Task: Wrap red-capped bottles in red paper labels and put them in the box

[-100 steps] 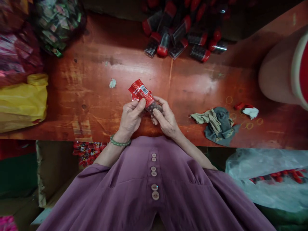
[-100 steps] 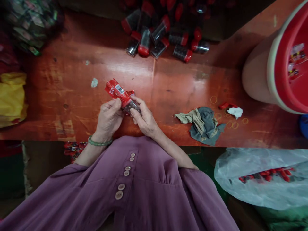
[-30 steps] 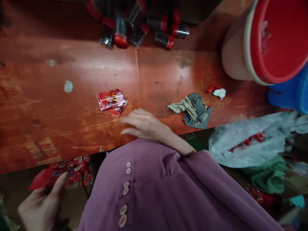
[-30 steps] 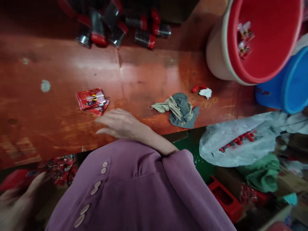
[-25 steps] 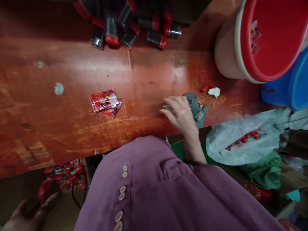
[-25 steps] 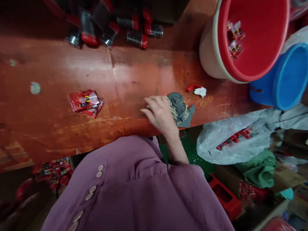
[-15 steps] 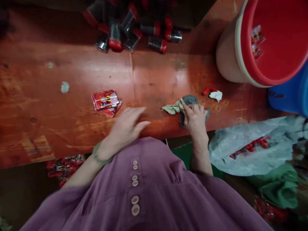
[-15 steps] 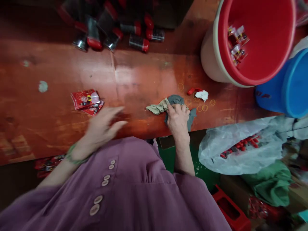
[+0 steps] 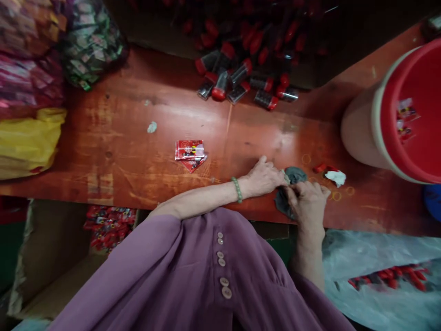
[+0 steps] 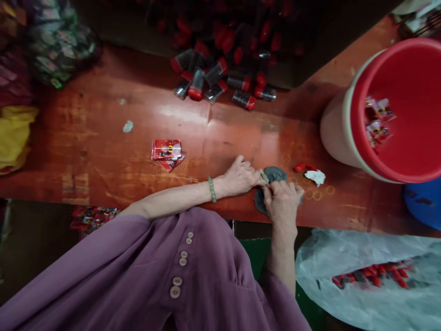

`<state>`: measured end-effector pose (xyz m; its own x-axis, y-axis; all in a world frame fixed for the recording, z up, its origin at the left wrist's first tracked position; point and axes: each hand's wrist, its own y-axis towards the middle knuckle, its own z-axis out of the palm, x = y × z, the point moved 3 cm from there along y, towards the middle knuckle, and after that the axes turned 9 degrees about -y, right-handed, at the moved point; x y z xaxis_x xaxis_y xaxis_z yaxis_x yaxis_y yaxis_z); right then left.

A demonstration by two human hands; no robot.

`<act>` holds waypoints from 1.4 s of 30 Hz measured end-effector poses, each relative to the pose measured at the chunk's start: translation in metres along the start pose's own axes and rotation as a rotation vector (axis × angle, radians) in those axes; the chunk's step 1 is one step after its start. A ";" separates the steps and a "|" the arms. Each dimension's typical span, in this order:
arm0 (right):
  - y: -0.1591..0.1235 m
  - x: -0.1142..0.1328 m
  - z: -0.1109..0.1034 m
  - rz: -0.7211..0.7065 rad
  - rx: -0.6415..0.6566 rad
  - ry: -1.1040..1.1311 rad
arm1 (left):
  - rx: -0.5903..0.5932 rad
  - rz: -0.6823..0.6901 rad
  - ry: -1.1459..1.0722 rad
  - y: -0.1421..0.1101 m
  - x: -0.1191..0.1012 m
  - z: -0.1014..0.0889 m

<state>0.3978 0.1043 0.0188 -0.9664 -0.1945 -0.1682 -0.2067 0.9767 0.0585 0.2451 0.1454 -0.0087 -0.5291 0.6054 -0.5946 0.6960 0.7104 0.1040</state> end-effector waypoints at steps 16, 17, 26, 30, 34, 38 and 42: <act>0.103 0.166 -0.034 -0.410 0.075 0.490 | -0.404 -0.408 0.263 -0.205 0.068 -0.084; 0.106 0.180 -0.034 -0.470 0.098 0.493 | -0.468 -0.401 0.215 -0.207 0.070 -0.086; 0.102 0.235 -0.015 -0.709 0.188 0.415 | -0.502 -0.242 0.107 -0.203 0.100 -0.103; 0.103 0.233 -0.017 -0.703 0.191 0.446 | -0.457 -0.197 0.098 -0.195 0.107 -0.098; 0.114 0.225 -0.028 -0.730 0.299 0.511 | -0.434 -0.158 0.121 -0.193 0.111 -0.099; 0.142 0.188 -0.035 -0.710 0.342 0.663 | -0.449 -0.139 0.169 -0.191 0.114 -0.103; 0.198 0.120 -0.023 -0.228 0.071 0.354 | -0.515 -0.189 0.124 -0.186 0.115 -0.104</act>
<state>0.2377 0.2726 0.0324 -0.8924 -0.4138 0.1802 -0.4224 0.9063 -0.0109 0.0041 0.1204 -0.0135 -0.6963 0.4660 -0.5459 0.2727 0.8753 0.3994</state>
